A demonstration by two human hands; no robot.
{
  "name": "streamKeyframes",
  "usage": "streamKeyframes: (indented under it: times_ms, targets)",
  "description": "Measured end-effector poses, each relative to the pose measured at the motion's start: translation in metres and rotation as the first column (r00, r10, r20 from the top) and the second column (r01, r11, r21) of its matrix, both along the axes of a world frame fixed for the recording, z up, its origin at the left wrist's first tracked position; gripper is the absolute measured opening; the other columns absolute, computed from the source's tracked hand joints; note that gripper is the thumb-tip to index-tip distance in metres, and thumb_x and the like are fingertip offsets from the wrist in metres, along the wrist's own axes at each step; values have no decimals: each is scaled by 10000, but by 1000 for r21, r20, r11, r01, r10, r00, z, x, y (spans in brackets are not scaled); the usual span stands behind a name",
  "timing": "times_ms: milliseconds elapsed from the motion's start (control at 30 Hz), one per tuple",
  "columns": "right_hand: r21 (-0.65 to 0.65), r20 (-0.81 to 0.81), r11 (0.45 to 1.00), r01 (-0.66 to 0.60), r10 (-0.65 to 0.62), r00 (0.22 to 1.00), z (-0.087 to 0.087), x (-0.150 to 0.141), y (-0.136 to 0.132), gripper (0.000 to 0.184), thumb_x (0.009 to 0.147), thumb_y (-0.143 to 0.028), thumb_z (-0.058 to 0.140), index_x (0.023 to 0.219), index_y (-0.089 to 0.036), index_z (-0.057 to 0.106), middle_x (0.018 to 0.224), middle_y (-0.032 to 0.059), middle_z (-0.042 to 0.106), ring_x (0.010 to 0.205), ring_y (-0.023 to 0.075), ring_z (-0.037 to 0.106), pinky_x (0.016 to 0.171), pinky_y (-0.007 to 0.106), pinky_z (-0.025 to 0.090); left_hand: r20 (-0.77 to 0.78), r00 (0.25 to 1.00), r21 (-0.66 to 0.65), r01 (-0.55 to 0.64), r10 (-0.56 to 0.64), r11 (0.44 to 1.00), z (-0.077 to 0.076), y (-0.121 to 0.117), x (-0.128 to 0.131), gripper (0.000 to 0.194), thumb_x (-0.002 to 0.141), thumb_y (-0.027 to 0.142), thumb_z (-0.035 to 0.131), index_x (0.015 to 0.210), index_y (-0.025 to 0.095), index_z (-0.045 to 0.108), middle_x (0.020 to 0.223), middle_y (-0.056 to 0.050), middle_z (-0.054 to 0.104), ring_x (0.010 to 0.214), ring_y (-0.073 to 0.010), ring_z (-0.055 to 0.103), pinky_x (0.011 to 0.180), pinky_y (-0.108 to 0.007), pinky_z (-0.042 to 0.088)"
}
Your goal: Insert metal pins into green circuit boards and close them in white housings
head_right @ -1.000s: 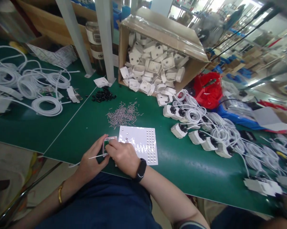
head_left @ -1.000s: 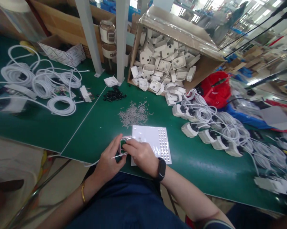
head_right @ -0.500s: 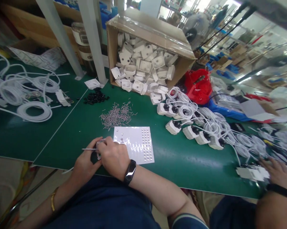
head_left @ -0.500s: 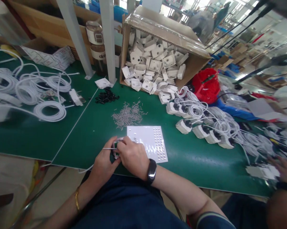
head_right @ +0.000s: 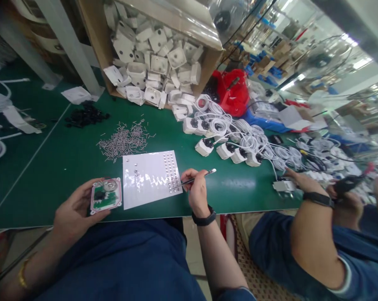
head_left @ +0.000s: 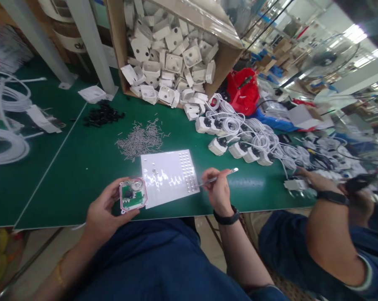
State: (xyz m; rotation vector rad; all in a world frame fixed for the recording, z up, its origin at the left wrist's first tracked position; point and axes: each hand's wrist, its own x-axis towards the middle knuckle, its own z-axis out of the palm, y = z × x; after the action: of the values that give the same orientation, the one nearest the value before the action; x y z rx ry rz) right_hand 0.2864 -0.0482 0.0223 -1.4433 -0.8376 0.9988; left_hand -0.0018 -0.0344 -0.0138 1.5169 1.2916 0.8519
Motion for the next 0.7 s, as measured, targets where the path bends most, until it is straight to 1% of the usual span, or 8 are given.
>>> streamKeyframes:
  times_ms: [67, 100, 167, 233, 333, 467, 567, 700]
  targets:
    - [-92, -98, 996, 10, -19, 995, -9, 10, -15, 705, 843, -746, 220, 591, -176, 550, 443, -30, 405, 346, 65, 265, 336, 206, 186, -4, 984, 10, 179, -179, 984, 1, 2, -1, 753, 638, 484, 764, 1266, 198, 463, 1299, -131, 554, 1142, -305, 572, 986, -446, 473]
    - [-114, -139, 994, -1, -15, 990, -13, 12, -21, 696, 835, -752, 244, 620, -170, 561, 442, -24, 446, 334, 59, 276, 326, 197, 180, -52, 965, 32, 257, -255, 966, 0, 4, 0, 750, 628, 479, 771, 1263, 209, 476, 1327, -126, 534, 1177, -317, 544, 1009, -461, 448]
    - [-131, -179, 991, -34, 10, 984, -19, 12, -28, 584, 813, -712, 421, 718, -161, 587, 538, 19, 596, 382, 73, 440, 341, 180, 289, -193, 919, 72, 363, -345, 929, -6, 7, 3, 762, 613, 495, 772, 1269, 231, 489, 1347, -106, 523, 1239, -345, 480, 1036, -499, 407]
    - [-149, -197, 987, -63, 33, 980, -21, 10, -28, 419, 740, -570, 663, 804, -162, 590, 681, 47, 692, 522, 113, 603, 437, 192, 443, -327, 874, 93, 409, -360, 908, -12, 8, 6, 791, 610, 522, 757, 1296, 247, 475, 1321, -87, 551, 1268, -365, 437, 1027, -515, 409]
    - [-125, -206, 991, -39, 13, 978, -22, 9, -10, 332, 676, -395, 775, 821, -164, 586, 714, 38, 714, 603, 145, 669, 542, 234, 537, -436, 835, 109, 419, -336, 901, -14, 7, 10, 791, 612, 526, 741, 1305, 257, 471, 1299, -69, 572, 1275, -369, 423, 1003, -489, 440]
    - [-19, -182, 999, 31, -34, 983, -26, 7, 40, 277, 709, -387, 729, 790, -156, 598, 675, 38, 706, 578, 151, 670, 524, 238, 548, -453, 846, 98, 362, -282, 927, -5, 4, 15, 720, 637, 463, 721, 1286, 255, 486, 1279, -67, 589, 1253, -353, 459, 1009, -467, 435]
    - [-12, -112, 998, 67, -68, 991, -33, 5, 74, 233, 700, -350, 718, 740, -153, 601, 626, 28, 691, 546, 149, 660, 514, 237, 543, -443, 859, 90, 328, -257, 940, 0, 2, 19, 691, 635, 424, 713, 1273, 267, 498, 1266, -61, 599, 1234, -346, 484, 1004, -464, 439]
    - [-21, -22, 993, 113, -113, 993, -39, 5, 87, 186, 710, -321, 694, 709, -154, 611, 602, 28, 687, 523, 154, 650, 506, 246, 532, -422, 879, 91, 286, -223, 954, 0, 0, 21, 685, 619, 398, 714, 1264, 300, 503, 1250, -32, 612, 1247, -340, 471, 1008, -471, 435]
